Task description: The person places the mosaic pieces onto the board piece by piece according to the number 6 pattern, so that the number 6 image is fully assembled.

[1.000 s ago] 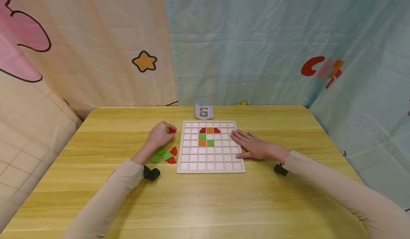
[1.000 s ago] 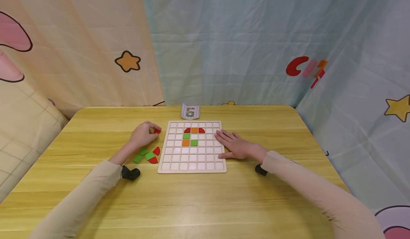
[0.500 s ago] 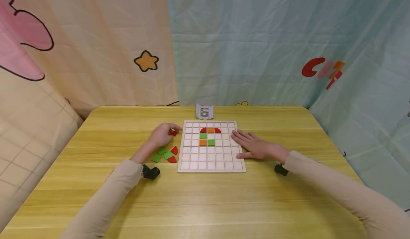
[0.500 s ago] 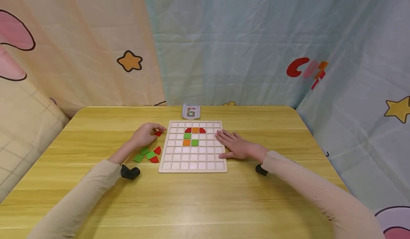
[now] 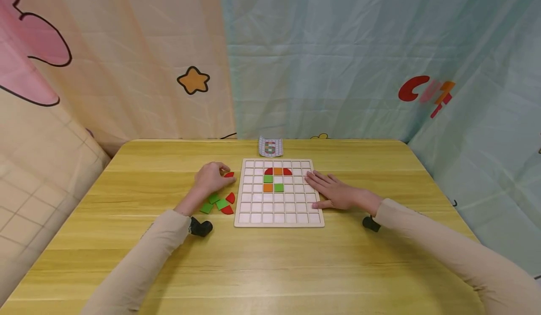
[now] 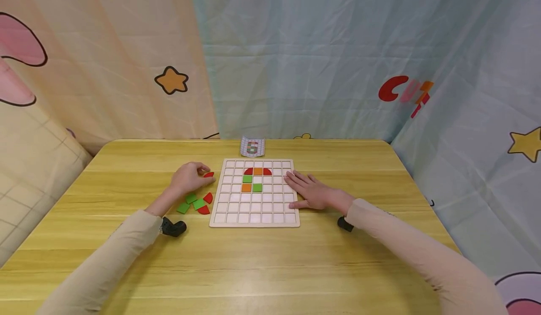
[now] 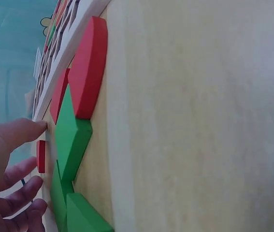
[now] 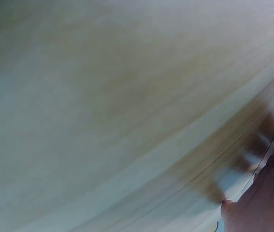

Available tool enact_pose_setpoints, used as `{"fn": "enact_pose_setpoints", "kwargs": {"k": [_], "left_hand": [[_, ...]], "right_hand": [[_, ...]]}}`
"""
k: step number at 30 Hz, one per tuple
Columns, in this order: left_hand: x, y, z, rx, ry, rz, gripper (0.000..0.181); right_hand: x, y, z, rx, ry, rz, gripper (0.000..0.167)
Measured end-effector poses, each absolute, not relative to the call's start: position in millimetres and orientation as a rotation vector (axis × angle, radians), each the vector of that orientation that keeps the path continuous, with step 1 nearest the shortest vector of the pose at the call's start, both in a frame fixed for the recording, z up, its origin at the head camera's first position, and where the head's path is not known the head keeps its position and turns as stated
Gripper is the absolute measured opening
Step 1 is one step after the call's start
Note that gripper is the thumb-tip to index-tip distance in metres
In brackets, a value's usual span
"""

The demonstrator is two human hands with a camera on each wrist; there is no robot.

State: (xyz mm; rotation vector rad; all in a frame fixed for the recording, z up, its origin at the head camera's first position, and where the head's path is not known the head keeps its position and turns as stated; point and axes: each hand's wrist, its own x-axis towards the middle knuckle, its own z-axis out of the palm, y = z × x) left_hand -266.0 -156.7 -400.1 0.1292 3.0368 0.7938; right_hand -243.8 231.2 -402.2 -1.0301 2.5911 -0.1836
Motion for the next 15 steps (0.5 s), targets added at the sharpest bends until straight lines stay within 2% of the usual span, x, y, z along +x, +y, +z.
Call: {"fn": "enact_pose_setpoints", "kwargs": {"k": [15], "left_hand": [[-264.8, -160.4, -401.3, 0.173, 3.036, 0.847, 0.032]], "right_hand": [[-246.6, 231.7, -406.3, -1.037, 2.596, -0.168, 0.086]]}}
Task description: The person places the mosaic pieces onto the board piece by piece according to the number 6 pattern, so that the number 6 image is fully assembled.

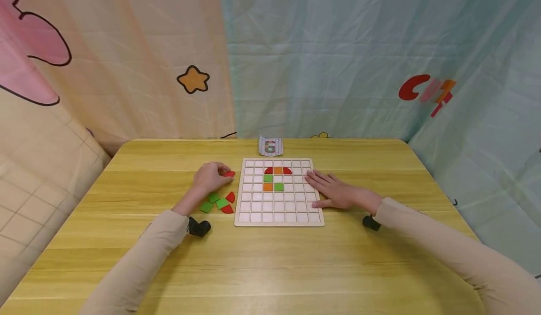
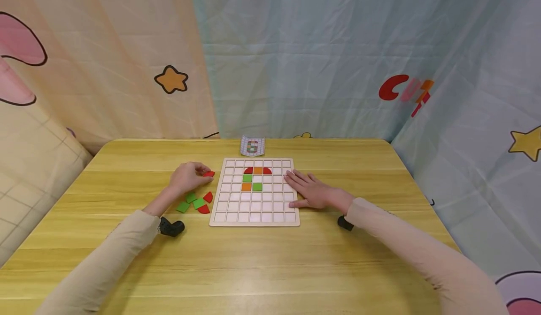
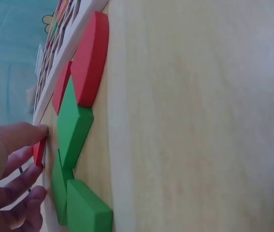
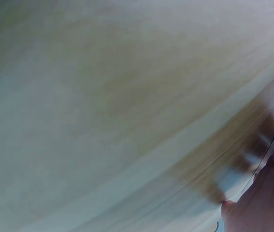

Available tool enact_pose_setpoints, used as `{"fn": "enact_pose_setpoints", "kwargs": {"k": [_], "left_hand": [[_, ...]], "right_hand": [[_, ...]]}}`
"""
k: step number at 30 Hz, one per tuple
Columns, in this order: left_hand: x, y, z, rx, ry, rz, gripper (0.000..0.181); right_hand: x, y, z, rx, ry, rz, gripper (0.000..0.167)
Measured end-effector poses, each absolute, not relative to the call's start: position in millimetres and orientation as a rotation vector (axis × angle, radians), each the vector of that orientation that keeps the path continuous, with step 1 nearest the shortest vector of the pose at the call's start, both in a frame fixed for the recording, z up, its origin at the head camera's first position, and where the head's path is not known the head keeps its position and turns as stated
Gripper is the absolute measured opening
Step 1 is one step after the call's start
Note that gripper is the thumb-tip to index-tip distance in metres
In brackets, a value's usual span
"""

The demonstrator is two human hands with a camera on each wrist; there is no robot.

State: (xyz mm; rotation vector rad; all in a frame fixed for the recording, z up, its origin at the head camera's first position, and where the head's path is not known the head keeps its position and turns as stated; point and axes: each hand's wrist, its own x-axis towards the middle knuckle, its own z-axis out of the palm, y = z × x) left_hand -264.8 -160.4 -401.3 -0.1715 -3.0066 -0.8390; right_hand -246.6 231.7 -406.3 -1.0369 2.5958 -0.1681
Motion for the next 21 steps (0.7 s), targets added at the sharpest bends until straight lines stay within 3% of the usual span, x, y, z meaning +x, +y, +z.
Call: {"fn": "enact_pose_setpoints", "kwargs": {"k": [21], "left_hand": [[-262.0, -148.1, -397.4, -0.247, -2.945, -0.895, 0.033]], "right_hand": [[-246.0, 232.4, -404.9, -1.041, 2.600, -0.168, 0.086]]}}
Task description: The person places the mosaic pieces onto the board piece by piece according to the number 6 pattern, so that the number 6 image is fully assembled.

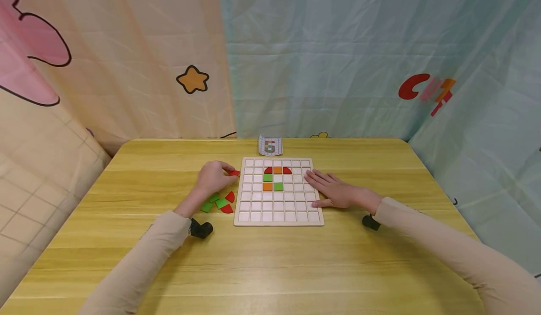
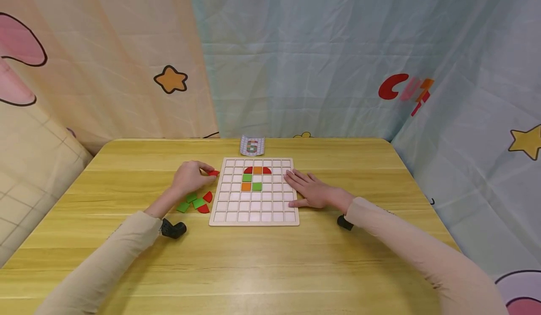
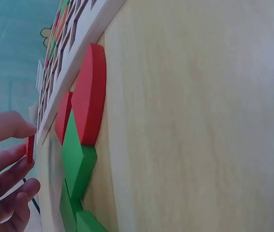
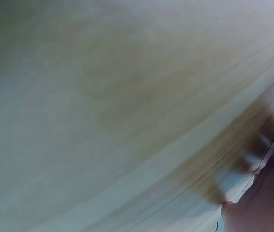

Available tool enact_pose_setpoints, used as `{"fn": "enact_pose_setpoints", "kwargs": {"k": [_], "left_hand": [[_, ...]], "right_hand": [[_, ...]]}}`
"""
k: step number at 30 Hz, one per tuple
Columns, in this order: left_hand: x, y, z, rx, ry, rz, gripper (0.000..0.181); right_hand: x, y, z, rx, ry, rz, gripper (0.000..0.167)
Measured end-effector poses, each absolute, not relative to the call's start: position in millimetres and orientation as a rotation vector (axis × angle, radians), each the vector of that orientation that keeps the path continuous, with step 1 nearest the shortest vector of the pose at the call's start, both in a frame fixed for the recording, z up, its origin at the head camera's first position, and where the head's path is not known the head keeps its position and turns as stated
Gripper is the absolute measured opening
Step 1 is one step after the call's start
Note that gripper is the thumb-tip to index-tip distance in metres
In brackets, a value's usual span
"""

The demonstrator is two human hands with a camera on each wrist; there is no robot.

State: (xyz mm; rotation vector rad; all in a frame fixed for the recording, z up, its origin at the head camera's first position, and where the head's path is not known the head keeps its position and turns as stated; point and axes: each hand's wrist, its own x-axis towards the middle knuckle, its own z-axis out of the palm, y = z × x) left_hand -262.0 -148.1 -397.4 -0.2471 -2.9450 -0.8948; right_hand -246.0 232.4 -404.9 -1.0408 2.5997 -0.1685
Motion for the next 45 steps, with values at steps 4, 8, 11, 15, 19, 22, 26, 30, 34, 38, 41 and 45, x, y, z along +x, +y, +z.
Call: {"fn": "enact_pose_setpoints", "kwargs": {"k": [4, 8, 11, 15, 19, 22, 26, 30, 34, 38, 41, 45], "left_hand": [[-258.1, -140.0, -395.3, -0.266, -2.943, -0.946, 0.033], [-254.5, -130.6, -393.3, -0.294, -2.946, -0.969, 0.032], [-252.7, -122.7, -391.6, -0.338, -2.943, -0.959, 0.032], [-250.7, -111.8, -390.0, -0.408, -2.935, -0.945, 0.031], [-249.3, -100.5, -390.7, -0.486, -2.923, -0.944, 0.028], [-249.2, -92.1, -392.3, -0.547, -2.914, -0.951, 0.026], [-249.4, -80.8, -393.1, -0.610, -2.912, -0.952, 0.025], [-249.7, -69.6, -392.0, -0.659, -2.900, -0.941, 0.024], [-250.1, -58.5, -391.2, -0.697, -2.895, -0.919, 0.026], [-250.2, -48.3, -390.7, -0.719, -2.904, -0.896, 0.025], [-250.8, -42.0, -391.2, -0.742, -2.896, -0.878, 0.024], [-253.4, -35.9, -393.5, -0.755, -2.899, -0.870, 0.024]], "right_hand": [[-246.5, 232.8, -406.4, -1.036, 2.597, -0.170, 0.086], [-246.6, 232.8, -407.0, -1.043, 2.600, -0.177, 0.086], [-246.3, 232.6, -406.5, -1.044, 2.602, -0.179, 0.086], [-245.8, 232.3, -405.3, -1.038, 2.598, -0.188, 0.086], [-245.7, 232.2, -404.7, -1.032, 2.594, -0.194, 0.086], [-245.5, 232.1, -404.8, -1.030, 2.594, -0.187, 0.086], [-245.2, 232.2, -404.8, -1.034, 2.597, -0.180, 0.086], [-245.7, 232.2, -404.6, -1.030, 2.597, -0.181, 0.086], [-246.4, 233.5, -405.4, -1.038, 2.600, -0.197, 0.085], [-246.5, 233.6, -405.4, -1.047, 2.601, -0.195, 0.085], [-246.1, 232.5, -403.6, -1.033, 2.593, -0.176, 0.085], [-245.7, 231.6, -402.8, -1.020, 2.585, -0.160, 0.086]]}}
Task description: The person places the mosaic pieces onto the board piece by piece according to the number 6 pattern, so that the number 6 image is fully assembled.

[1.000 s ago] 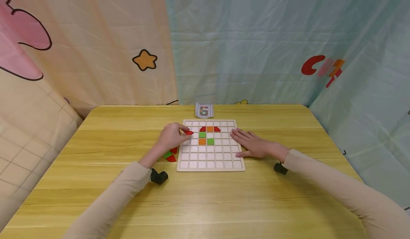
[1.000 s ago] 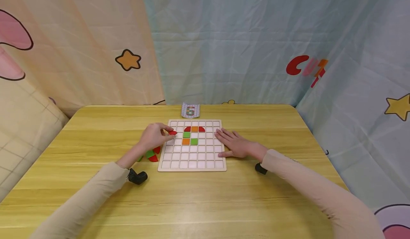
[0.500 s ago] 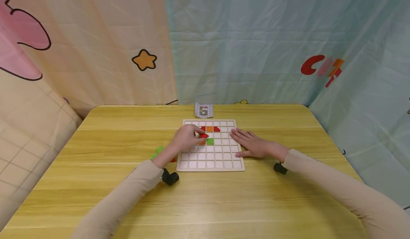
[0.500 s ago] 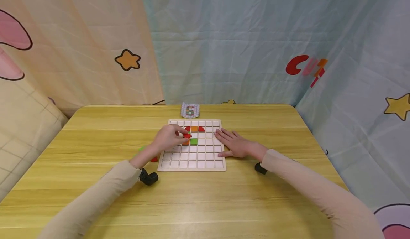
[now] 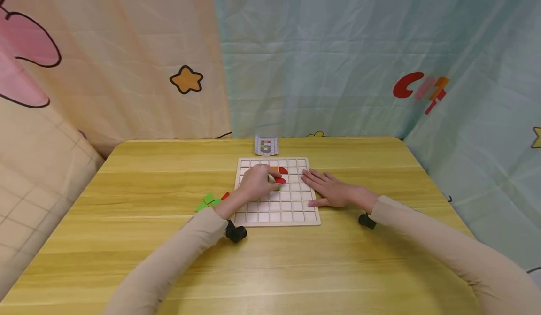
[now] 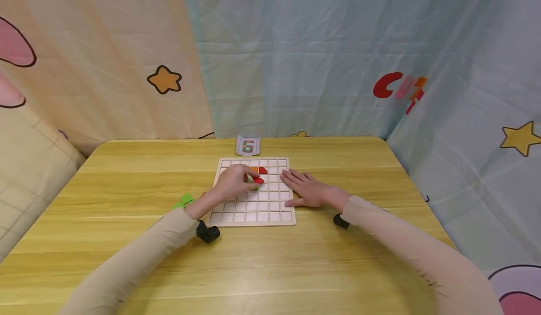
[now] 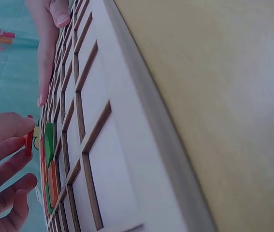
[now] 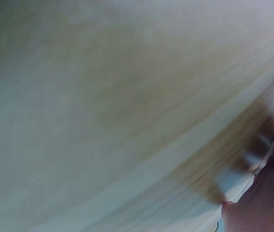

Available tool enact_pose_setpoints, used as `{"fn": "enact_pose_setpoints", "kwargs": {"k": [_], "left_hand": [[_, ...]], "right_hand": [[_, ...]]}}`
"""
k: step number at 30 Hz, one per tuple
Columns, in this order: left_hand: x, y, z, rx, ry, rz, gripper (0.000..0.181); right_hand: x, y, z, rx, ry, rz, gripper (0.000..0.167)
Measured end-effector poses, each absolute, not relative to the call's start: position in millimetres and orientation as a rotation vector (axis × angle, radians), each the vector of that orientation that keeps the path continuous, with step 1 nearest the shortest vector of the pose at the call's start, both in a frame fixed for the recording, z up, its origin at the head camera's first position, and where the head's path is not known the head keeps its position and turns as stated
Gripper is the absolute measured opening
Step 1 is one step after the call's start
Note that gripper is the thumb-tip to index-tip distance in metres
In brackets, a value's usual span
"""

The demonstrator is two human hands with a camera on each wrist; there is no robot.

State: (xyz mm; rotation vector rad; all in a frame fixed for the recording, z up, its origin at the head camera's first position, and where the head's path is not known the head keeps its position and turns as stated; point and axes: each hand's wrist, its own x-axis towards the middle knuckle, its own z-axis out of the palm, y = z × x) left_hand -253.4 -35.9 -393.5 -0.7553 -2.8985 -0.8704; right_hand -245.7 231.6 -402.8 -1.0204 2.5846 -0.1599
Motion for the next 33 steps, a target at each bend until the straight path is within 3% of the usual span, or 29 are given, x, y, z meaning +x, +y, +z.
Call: {"fn": "enact_pose_setpoints", "kwargs": {"k": [33], "left_hand": [[-255.7, -33.9, -401.6, -0.783, -2.930, -0.865, 0.021]], "right_hand": [[-245.4, 231.2, -401.9, -1.019, 2.583, -0.151, 0.085]]}}
